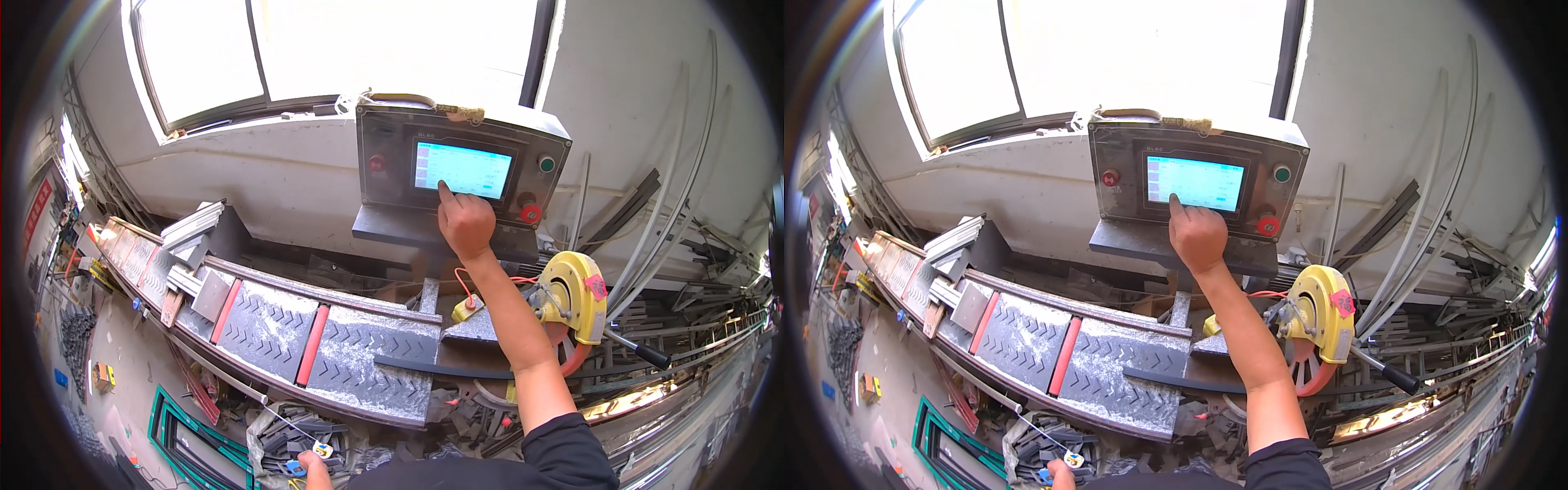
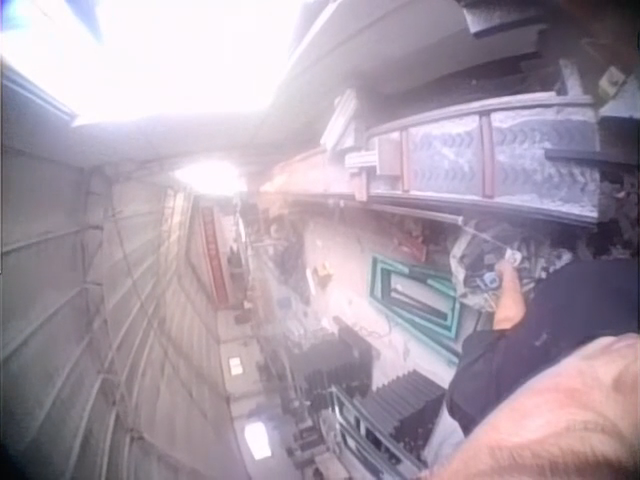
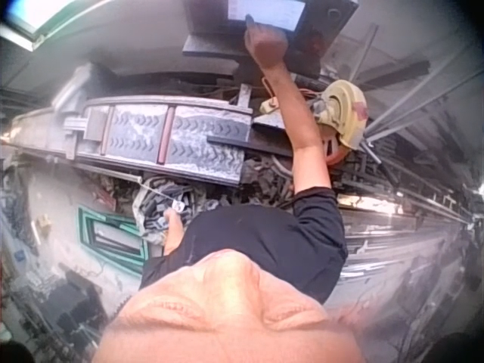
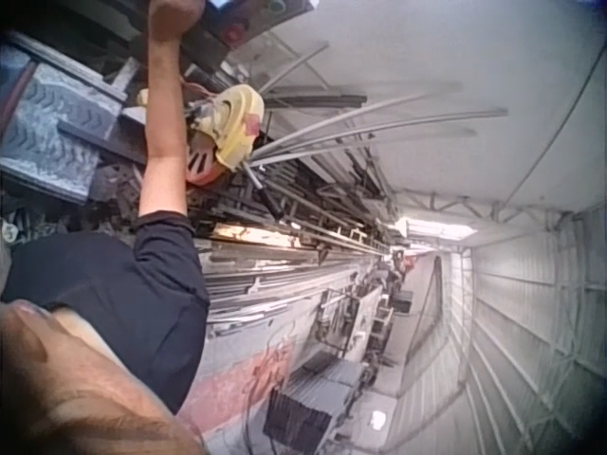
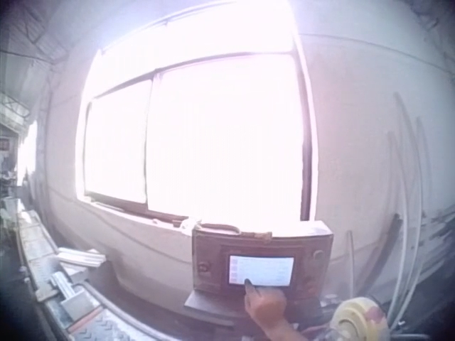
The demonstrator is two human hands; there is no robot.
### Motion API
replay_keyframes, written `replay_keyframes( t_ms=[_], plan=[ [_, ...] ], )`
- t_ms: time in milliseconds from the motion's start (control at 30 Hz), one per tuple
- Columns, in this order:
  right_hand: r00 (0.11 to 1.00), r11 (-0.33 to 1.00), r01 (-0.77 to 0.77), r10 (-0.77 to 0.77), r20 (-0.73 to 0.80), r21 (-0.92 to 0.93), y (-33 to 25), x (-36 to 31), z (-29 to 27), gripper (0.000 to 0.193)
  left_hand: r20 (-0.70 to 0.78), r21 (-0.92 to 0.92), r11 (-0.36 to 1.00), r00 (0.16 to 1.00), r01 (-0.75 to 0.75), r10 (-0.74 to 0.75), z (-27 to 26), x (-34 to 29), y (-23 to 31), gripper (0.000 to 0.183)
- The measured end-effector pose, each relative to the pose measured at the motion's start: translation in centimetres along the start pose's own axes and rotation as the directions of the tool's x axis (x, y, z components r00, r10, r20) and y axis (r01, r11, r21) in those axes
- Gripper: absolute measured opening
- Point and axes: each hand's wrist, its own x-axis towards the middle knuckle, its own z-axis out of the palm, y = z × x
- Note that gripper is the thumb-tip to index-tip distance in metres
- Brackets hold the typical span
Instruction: The person organizes window frames, then measures and cuts long metal pieces using a large power saw.
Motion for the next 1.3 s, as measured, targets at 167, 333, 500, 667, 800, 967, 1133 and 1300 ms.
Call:
replay_keyframes(
  t_ms=[167,333,500,667,800,967,1133,1300],
  plan=[
    [1.000,0.999,0.012,-0.011,-0.013,0.031,-0.4,0.6,0.0,0.033,0.152,-0.214,0.959,0.976,0.187,-0.157,1.1,2.7,-1.7,0.021],
    [0.999,0.999,-0.044,0.044,0.029,-0.002,-0.9,0.9,0.1,0.043,0.028,-0.169,0.984,0.997,-0.062,0.068,4.0,4.1,-3.9,0.017],
    [0.992,0.996,-0.088,0.089,0.093,-0.017,-1.5,1.4,0.0,0.042,0.166,0.094,0.995,0.986,0.010,-0.026,4.5,7.3,-5.8,0.021],
    [0.998,0.994,0.061,-0.058,-0.041,0.086,-0.3,0.0,0.0,0.028,0.189,-0.059,0.997,0.981,0.052,-0.040,5.1,4.9,-5.2,0.022],
    [0.999,0.997,0.027,-0.024,-0.048,0.074,-0.3,0.2,-0.3,0.024,0.128,-0.185,0.968,0.981,0.170,-0.147,4.6,4.1,-5.1,0.020],
    [0.996,0.996,-0.037,0.044,-0.083,0.086,-1.4,0.9,0.0,0.023,0.196,-0.054,0.991,0.975,0.118,-0.106,2.9,5.1,-6.3,0.016],
    [0.998,0.998,-0.016,0.020,-0.067,0.060,0.1,-0.2,-0.2,0.027,0.195,-0.230,0.953,0.969,0.198,-0.154,2.2,-0.8,-1.5,0.011],
    [0.999,0.999,-0.043,0.043,0.012,0.020,-0.7,0.7,0.2,0.034,0.240,-0.164,0.977,0.966,0.135,-0.093,2.1,1.9,-4.4,0.009]
  ],
)
